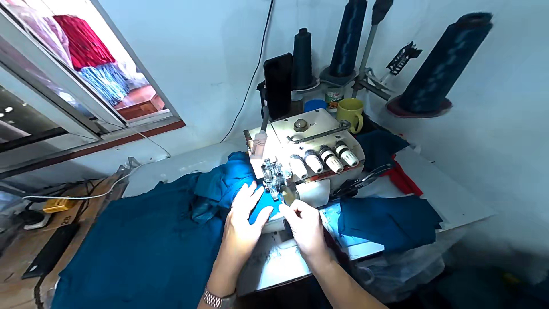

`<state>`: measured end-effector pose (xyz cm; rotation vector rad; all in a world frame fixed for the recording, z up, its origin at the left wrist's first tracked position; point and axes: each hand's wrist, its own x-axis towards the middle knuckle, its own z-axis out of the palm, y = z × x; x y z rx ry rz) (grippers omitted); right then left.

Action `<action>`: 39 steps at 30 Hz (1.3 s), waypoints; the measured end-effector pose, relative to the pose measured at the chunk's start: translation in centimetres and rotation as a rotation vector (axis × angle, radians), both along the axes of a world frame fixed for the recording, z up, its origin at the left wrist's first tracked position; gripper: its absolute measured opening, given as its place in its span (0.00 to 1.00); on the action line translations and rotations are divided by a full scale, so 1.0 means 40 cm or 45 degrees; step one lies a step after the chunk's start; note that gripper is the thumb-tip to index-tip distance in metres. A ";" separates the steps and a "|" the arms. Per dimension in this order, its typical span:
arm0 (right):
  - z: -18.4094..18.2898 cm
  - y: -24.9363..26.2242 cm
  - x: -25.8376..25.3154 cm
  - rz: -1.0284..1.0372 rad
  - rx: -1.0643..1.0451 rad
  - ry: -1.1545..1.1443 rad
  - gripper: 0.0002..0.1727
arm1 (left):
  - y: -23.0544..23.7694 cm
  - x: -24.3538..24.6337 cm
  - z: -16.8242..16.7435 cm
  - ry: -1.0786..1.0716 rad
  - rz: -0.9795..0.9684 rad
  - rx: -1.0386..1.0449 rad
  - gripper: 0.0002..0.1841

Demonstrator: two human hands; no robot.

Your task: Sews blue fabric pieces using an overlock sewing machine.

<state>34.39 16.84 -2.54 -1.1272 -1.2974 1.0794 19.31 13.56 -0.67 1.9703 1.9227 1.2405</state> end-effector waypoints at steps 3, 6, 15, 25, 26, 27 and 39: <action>0.006 0.011 -0.008 0.010 -0.040 0.000 0.23 | 0.022 -0.028 0.005 -0.053 -0.052 -0.055 0.25; 0.001 0.016 -0.009 0.014 -0.029 0.036 0.23 | 0.038 -0.051 0.014 -0.119 -0.155 -0.095 0.25; -0.005 0.031 -0.023 -0.015 -0.017 0.020 0.24 | 0.087 -0.084 0.041 -0.136 -0.180 -0.184 0.23; -0.062 -0.025 0.012 0.118 0.037 0.188 0.19 | 0.072 -0.082 0.046 -0.073 0.263 -0.209 0.25; -0.074 -0.034 0.017 0.147 0.042 0.201 0.20 | 0.054 -0.088 0.042 -0.079 0.269 -0.222 0.25; -0.083 -0.043 0.020 0.176 0.039 0.202 0.21 | 0.036 -0.093 0.037 -0.084 0.269 -0.235 0.25; -0.092 -0.093 0.022 0.394 0.008 0.162 0.19 | -0.178 -0.023 0.007 -0.068 0.239 -0.210 0.25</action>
